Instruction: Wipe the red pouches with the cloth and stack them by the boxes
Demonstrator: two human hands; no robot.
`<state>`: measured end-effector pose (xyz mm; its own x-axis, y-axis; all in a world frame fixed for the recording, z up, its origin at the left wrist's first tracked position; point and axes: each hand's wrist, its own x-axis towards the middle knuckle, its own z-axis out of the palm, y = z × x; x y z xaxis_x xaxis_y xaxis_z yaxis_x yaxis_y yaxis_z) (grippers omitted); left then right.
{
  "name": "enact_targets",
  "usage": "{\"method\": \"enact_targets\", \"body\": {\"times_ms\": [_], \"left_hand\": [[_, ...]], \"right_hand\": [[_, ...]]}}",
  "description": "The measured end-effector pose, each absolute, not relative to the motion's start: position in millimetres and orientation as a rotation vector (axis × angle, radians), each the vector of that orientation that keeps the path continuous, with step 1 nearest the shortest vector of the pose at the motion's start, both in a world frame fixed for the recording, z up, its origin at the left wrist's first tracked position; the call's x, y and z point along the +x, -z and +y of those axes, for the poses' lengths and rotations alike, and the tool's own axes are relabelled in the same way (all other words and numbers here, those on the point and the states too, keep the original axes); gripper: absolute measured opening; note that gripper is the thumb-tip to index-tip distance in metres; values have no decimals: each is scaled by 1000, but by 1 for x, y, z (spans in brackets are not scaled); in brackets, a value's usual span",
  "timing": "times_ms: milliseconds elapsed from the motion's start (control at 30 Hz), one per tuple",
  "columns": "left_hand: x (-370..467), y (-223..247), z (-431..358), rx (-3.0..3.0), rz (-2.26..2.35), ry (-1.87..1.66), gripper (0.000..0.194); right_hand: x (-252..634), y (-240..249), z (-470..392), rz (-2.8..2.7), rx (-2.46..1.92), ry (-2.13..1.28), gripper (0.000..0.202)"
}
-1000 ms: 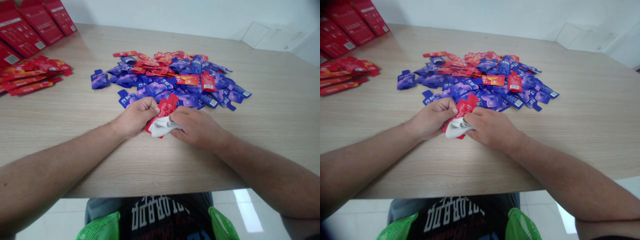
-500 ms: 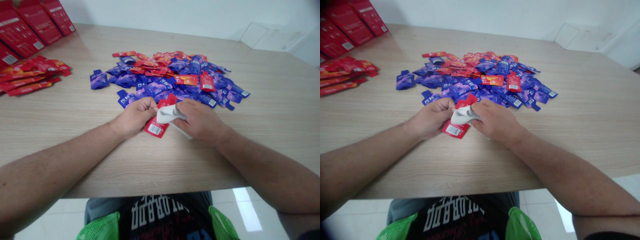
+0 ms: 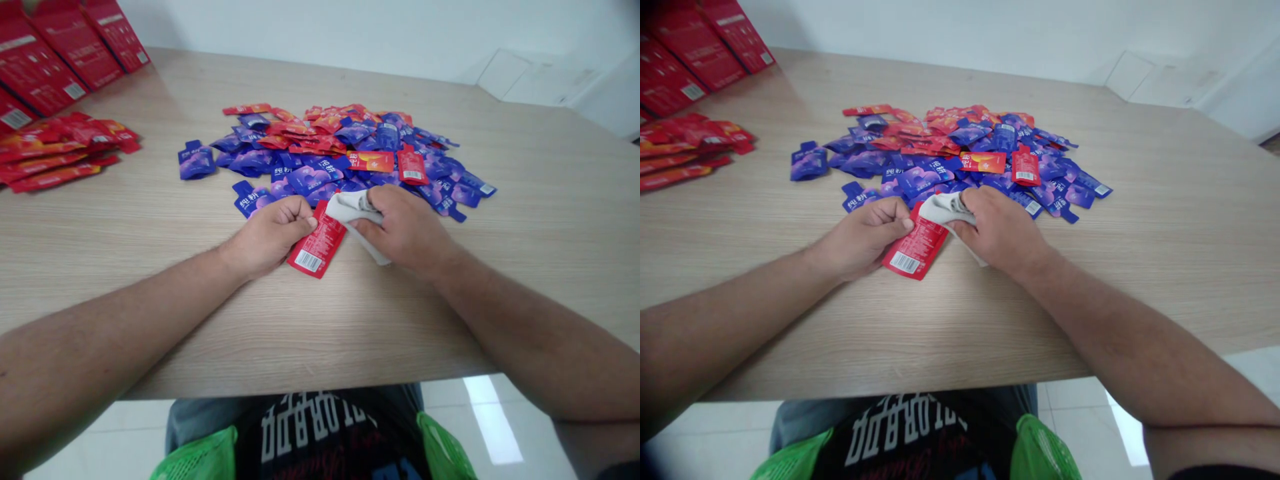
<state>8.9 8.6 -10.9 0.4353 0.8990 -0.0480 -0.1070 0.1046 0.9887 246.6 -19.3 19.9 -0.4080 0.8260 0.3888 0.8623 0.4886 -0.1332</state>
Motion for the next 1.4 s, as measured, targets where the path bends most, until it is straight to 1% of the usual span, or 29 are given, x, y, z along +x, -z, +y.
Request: {"method": "enact_targets", "body": {"times_ms": [167,367,533,600,733,933,1100,1300,1400], "left_hand": [[10,11,9,1251,837,-879,20],[9,10,8,1225,852,-888,21],[9,10,8,1239,845,-889,20],[9,10,8,1232,842,-890,21],[9,9,8,1226,836,-886,22],[9,11,8,1247,848,-883,21],[9,11,8,1237,837,-887,22],[9,10,9,1234,841,-887,21],[10,10,8,1232,846,-891,21]], "right_hand": [[237,-21,-31,-2620,-1179,-57,11],[243,-21,-23,-2356,-1439,93,22],[234,-23,-34,-2646,-1228,-57,12],[236,-23,-33,-2604,-1272,-23,13],[243,-22,-24,-2337,-1470,119,22],[236,-21,-31,-2621,-1230,-35,13],[244,-22,-23,-2346,-1447,125,21],[236,-22,-33,-2604,-1283,-1,14],[241,-21,-27,-2451,-1393,74,19]]}}
